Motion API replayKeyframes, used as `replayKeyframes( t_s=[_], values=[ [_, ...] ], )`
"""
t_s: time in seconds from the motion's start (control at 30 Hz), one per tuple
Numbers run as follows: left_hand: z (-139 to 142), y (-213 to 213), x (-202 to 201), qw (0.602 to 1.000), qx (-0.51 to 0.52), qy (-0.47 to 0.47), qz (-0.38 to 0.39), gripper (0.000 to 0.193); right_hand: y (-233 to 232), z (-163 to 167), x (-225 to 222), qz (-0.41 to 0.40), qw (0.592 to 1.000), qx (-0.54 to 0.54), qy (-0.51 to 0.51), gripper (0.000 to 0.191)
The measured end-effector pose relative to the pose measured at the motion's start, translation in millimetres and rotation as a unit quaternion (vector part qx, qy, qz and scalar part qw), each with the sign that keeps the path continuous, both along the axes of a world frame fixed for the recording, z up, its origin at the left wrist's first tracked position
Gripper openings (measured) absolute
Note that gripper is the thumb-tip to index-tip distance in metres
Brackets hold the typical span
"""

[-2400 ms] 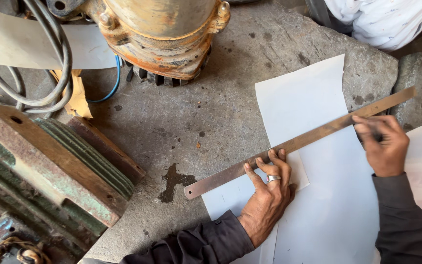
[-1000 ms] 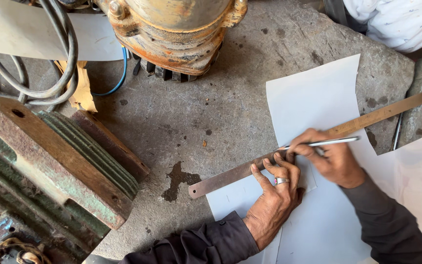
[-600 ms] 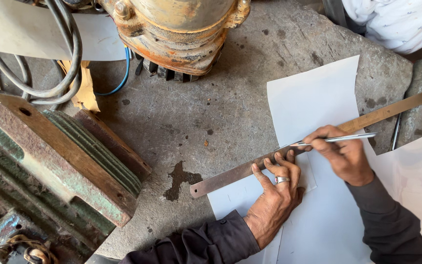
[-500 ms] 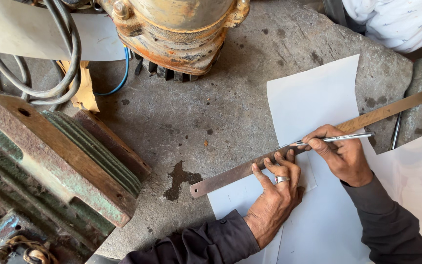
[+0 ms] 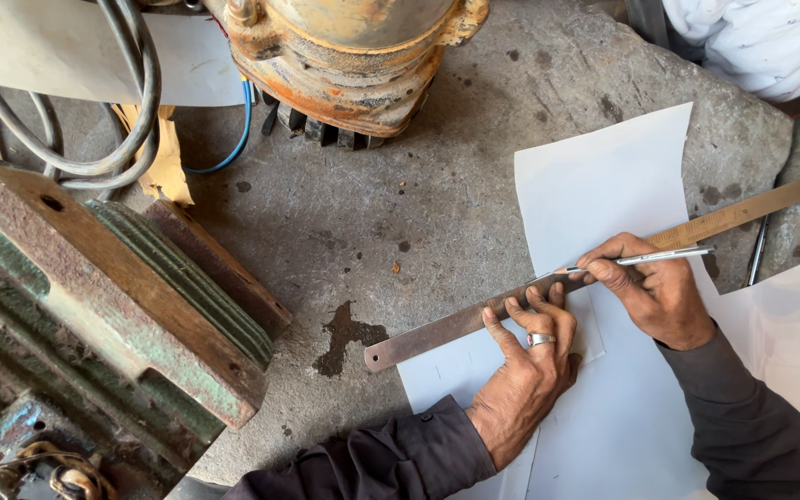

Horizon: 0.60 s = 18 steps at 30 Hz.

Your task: The person sits on the floor and marks measurement lines on white paper with a pencil, using a long steel ruler to draw straight lines. They then cut small paper strips from the sheet and continue marking and trimming the strips by hand.

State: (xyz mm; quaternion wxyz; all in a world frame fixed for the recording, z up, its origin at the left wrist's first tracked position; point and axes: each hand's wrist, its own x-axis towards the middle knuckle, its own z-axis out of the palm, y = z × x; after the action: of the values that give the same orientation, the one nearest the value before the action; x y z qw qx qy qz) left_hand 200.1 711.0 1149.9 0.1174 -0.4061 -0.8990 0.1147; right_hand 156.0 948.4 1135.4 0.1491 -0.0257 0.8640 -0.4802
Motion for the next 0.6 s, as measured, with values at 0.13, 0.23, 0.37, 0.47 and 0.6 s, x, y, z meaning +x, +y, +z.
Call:
replayKeyframes(
  t_s=[0.13, 0.23, 0.37, 0.47, 0.6],
  values=[
    [-0.1, 0.5, 0.6, 1.0, -0.002, 0.003, 0.001, 0.066, -11.0, 3.6, -4.2, 0.049, 0.998, 0.05, 0.005, 0.018],
    [-0.8, 2.1, 0.8, 1.0, -0.011, -0.006, -0.008, 0.067, -16.1, 5.3, -9.4, 0.076, 0.995, 0.063, -0.005, 0.017],
    [-1.6, 2.1, 0.3, 1.0, 0.004, -0.005, -0.008, 0.066, -11.5, 10.5, -16.5, 0.113, 0.991, 0.066, 0.003, 0.015],
    [-0.7, 0.1, -0.1, 1.0, -0.003, 0.004, -0.005, 0.068, -3.1, 16.9, -20.7, 0.117, 0.99, 0.071, 0.011, 0.014],
    [1.9, -1.4, -1.6, 1.0, -0.006, 0.004, -0.004, 0.067, -4.1, 18.6, -22.1, 0.094, 0.995, 0.029, -0.024, 0.013]
  ],
)
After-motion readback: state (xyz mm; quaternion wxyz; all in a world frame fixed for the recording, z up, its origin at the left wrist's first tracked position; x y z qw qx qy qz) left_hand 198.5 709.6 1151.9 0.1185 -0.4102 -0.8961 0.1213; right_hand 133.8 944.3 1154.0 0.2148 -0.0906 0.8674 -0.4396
